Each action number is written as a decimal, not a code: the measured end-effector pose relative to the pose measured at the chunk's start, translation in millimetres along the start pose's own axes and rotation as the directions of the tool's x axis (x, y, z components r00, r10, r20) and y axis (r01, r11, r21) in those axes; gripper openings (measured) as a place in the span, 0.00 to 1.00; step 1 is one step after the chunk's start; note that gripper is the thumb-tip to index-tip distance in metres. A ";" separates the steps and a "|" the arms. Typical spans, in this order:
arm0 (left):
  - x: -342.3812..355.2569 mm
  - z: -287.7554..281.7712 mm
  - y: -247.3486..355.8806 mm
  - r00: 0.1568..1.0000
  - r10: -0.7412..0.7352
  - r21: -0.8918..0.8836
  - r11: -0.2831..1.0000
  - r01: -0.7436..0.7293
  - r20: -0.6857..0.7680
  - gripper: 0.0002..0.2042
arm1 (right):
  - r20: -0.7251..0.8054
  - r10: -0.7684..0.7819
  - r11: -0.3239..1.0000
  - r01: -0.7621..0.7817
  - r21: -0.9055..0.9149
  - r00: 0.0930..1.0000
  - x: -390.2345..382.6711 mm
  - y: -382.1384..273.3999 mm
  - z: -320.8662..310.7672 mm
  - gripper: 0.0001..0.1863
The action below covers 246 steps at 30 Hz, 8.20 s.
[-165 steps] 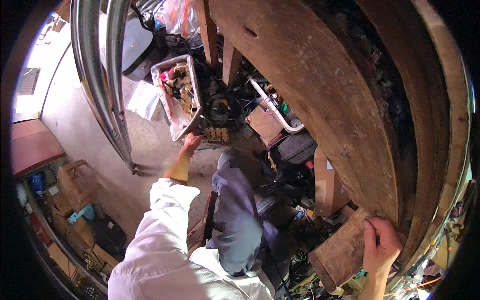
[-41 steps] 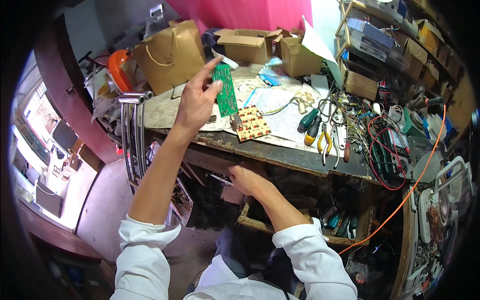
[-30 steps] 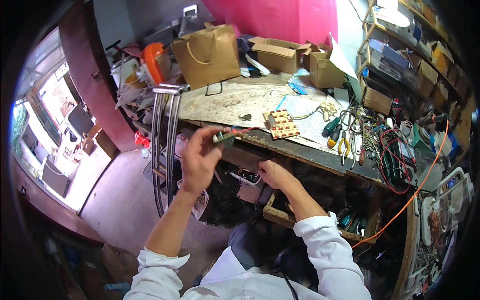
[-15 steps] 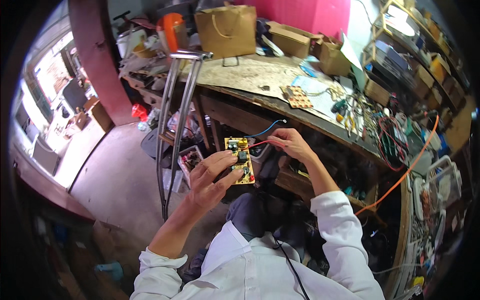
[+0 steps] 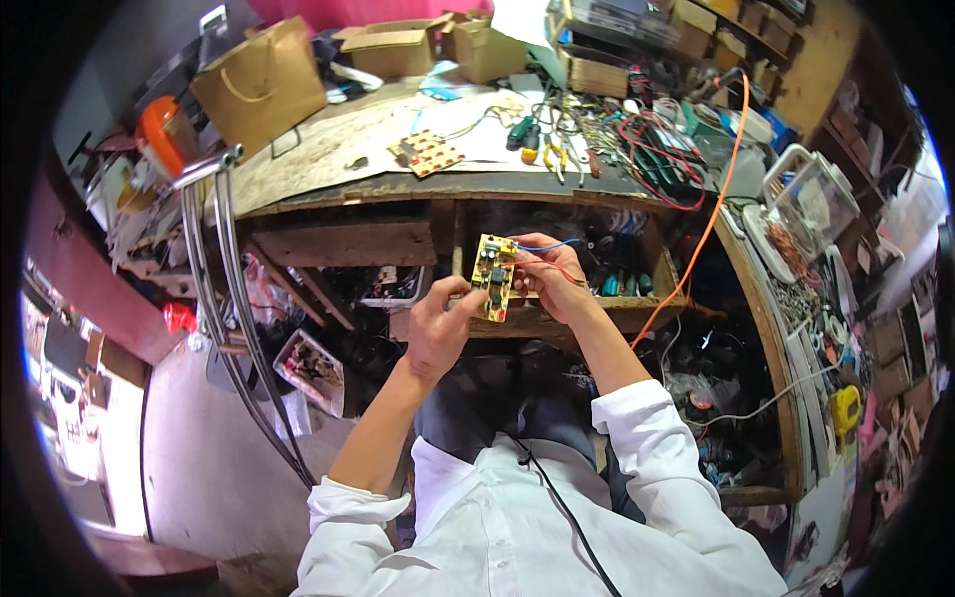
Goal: The person strips insulation from wires using pliers and a utility knife, then uses a soldering iron to work on a green circuit board. The person handles the board and wires, applying heat to specific points on the board.
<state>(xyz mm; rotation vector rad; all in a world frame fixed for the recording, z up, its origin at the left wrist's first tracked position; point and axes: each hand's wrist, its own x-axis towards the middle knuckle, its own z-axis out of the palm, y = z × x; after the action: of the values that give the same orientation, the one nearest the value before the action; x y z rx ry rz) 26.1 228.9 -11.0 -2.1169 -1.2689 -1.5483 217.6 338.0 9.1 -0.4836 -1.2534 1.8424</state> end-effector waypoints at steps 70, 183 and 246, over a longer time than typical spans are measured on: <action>23.6 50.1 -15.8 0.655 -0.738 -0.768 0.321 0.555 0.164 0.13 | -0.329 -0.176 0.982 0.141 -0.128 0.928 6.2 1.3 1.2 0.07; 16.3 40.7 21.4 0.757 -0.647 -0.725 0.474 0.499 0.097 0.12 | -0.217 -0.511 0.847 0.531 0.040 0.832 -90.0 -152.8 -13.4 0.20; 10.4 5.6 20.2 0.384 -0.846 -0.726 -0.005 0.688 0.370 0.09 | -0.534 -0.377 0.926 0.325 -0.194 0.757 -155.2 10.8 44.1 0.14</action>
<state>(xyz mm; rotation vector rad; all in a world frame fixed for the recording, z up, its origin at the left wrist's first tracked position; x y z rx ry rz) 45.6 225.5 1.6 -1.3141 -2.1715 -3.3208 271.7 186.0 -2.5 -0.7251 -0.9336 1.1963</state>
